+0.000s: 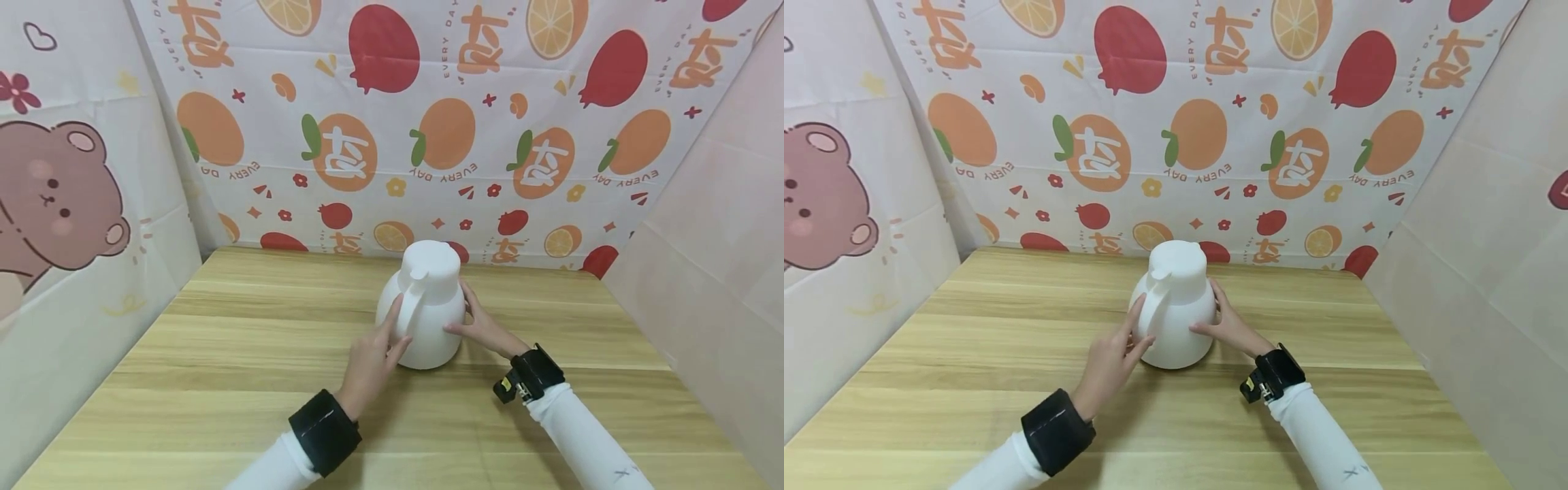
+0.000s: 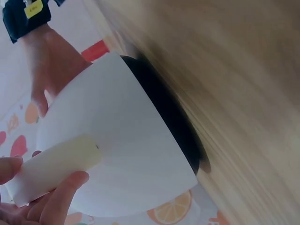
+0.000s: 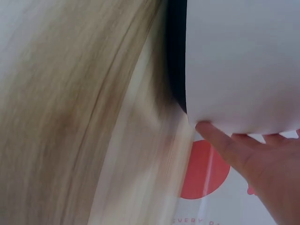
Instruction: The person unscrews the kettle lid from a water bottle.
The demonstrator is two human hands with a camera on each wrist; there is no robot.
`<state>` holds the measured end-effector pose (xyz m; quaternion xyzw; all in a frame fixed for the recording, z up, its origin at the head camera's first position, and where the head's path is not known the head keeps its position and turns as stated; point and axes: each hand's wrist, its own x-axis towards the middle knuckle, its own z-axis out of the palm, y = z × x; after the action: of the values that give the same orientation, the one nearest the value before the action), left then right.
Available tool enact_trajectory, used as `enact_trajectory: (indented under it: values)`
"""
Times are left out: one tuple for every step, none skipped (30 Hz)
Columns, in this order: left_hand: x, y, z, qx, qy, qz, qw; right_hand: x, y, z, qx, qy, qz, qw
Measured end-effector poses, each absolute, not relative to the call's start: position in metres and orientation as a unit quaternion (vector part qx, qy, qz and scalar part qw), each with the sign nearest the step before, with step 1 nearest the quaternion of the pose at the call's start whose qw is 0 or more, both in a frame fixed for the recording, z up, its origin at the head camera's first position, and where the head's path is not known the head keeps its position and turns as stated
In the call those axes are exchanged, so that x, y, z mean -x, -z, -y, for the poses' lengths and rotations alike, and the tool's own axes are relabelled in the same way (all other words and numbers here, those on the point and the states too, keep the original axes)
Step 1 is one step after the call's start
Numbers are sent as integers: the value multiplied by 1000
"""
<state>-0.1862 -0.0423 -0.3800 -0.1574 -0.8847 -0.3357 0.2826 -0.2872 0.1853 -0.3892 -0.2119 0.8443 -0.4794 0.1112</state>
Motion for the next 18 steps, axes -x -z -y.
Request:
enact_trajectory:
  values:
    - [184,380,41,157,335,885,284,287,389,-186,217,478,-844,112]
    - [182,380,40,156,335,885,282,286,388,-187,220,479,-842,115]
    - [180,380,39,156,333,886,282,286,388,-188,225,479,-840,117]
    - [178,381,38,155,332,887,281,285,387,-189,228,481,-838,120]
    - [176,381,37,154,332,888,279,285,387,-189,234,482,-836,123]
    - [174,382,35,152,331,889,278,284,387,-190,238,484,-833,126]
    - [172,382,34,152,329,889,279,284,388,-191,242,485,-830,130]
    - [170,382,33,152,326,890,280,284,388,-192,245,487,-828,133]
    - [168,382,31,152,323,891,281,283,388,-193,249,487,-826,136]
    - [166,383,30,152,320,891,284,283,388,-194,252,488,-824,139]
    - [164,383,29,151,318,891,286,283,388,-195,255,487,-823,142]
    - [162,383,27,151,315,892,288,282,388,-196,255,489,-821,146]
    - [160,383,26,151,311,892,291,282,388,-196,258,489,-820,148]
    - [158,383,25,150,310,892,292,281,388,-197,261,491,-817,150]
    - [156,382,23,149,309,893,293,281,388,-198,265,492,-815,153]
    - [154,382,22,148,308,893,295,281,388,-198,269,493,-813,154]
    - [152,381,21,149,307,892,295,280,388,-199,272,494,-811,156]
    - [150,381,20,149,305,893,297,280,388,-200,274,495,-809,159]
